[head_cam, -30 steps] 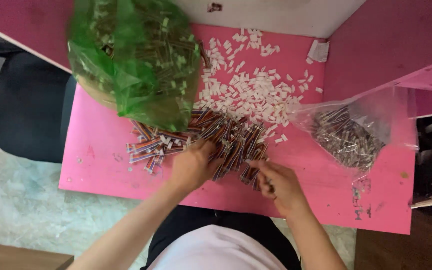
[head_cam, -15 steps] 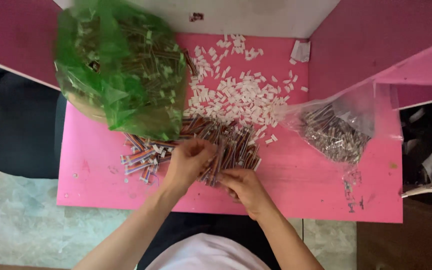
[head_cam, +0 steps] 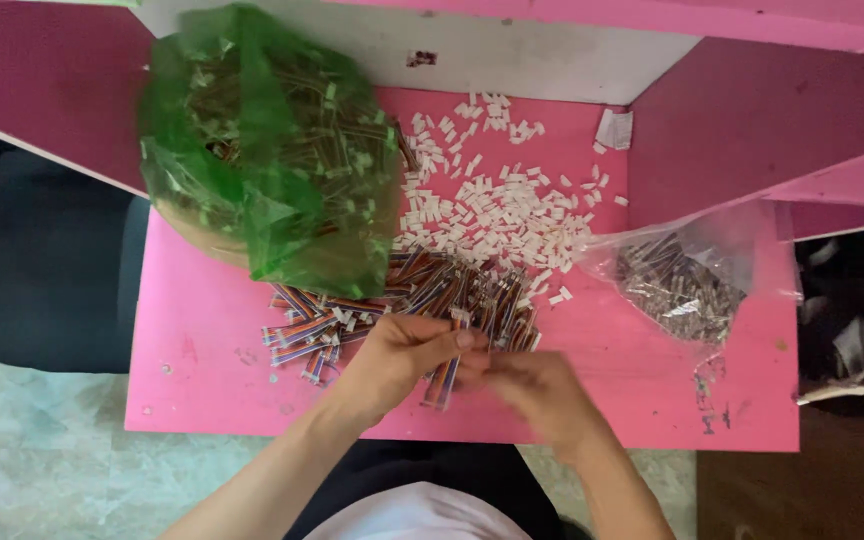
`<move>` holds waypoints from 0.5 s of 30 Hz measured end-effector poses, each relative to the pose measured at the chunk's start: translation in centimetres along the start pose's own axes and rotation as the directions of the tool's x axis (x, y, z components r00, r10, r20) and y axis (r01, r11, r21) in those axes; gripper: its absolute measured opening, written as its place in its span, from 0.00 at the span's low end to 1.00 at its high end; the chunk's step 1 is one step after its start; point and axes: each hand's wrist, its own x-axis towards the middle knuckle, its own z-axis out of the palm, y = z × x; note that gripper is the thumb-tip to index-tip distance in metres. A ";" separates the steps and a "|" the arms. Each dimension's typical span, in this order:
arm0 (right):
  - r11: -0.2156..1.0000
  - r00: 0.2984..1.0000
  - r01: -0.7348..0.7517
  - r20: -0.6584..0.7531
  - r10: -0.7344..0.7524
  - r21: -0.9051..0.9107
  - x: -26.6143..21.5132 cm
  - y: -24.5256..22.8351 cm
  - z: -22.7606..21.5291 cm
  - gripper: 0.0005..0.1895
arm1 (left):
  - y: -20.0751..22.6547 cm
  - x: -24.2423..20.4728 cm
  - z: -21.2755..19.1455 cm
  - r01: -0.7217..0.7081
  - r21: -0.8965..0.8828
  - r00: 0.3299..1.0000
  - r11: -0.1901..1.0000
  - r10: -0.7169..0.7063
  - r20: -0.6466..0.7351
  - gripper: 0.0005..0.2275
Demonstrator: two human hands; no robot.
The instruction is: Manually assembling electrical wire harnesses by inserting crimped wires into plastic connector housings.
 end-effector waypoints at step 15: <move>0.643 0.995 -0.016 -0.049 0.083 0.765 -3.3 -5.4 3.2 0.25 | -0.5 -3.0 -0.1 -0.155 0.101 0.988 0.983 0.152 0.033 0.11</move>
